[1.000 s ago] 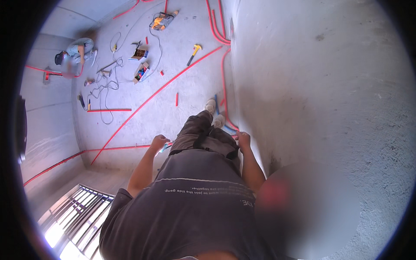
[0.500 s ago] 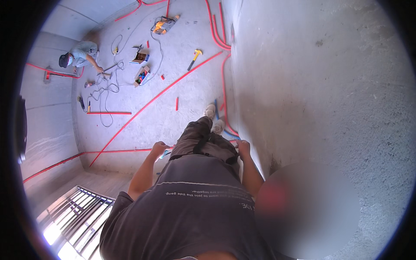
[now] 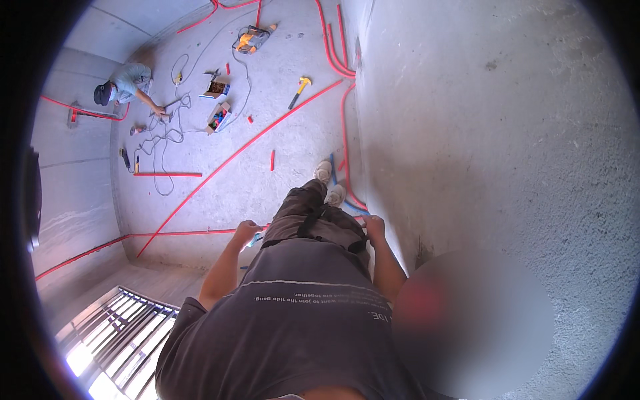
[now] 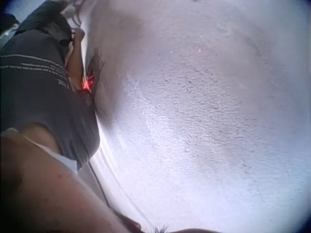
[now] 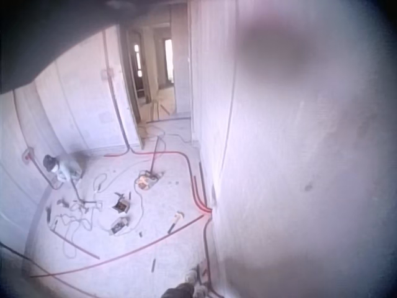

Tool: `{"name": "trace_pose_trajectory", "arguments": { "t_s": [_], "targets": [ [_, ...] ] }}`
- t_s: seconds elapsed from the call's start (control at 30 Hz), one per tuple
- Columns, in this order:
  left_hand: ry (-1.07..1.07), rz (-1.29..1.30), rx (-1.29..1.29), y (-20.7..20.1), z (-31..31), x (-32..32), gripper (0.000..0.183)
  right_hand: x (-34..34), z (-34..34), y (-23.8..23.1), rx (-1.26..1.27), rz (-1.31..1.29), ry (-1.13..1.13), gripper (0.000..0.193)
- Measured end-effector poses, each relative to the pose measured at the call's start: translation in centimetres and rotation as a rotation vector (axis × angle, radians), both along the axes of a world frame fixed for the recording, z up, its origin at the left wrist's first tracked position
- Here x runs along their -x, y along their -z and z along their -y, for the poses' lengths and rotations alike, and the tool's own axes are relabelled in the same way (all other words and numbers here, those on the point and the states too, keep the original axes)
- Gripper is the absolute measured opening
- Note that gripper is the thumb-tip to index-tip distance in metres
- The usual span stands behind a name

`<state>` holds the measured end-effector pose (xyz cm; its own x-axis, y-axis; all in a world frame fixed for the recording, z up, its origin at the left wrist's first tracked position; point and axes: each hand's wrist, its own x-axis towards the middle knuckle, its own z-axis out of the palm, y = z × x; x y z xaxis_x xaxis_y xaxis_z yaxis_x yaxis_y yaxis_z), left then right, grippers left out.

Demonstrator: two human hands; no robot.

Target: The person walks around a construction site, picks up a blue pipe, and marks the floor with chalk along the pipe's path. The person then uses a tool to cut the pipe and continues to mark the floor.

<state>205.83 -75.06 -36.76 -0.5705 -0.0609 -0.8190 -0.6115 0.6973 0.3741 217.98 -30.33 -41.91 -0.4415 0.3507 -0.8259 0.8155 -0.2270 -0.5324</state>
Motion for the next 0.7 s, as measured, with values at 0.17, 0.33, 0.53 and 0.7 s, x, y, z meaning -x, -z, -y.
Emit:
{"name": "trace_pose_trajectory", "arguments": {
  "t_s": [0.17,0.33,0.53,0.7],
  "targets": [
    [0.004,0.011,0.011,-0.8,-0.3,0.3,0.032,-0.2,-0.5,1.0,-0.032,-0.005,-0.069,0.029],
    [0.014,-0.012,0.014,-0.5,-0.2,0.6,0.032,0.2,-0.7,1.5,-0.016,-0.009,-0.07,0.03],
    [0.075,-0.046,0.029,1.2,0.4,1.1,0.033,0.4,-1.4,3.2,-0.01,-0.042,-0.073,0.031],
    [0.038,-0.017,0.023,0.3,-0.2,1.6,0.033,1.2,-1.0,2.1,0.01,-0.005,-0.011,0.029]
  ]
}}
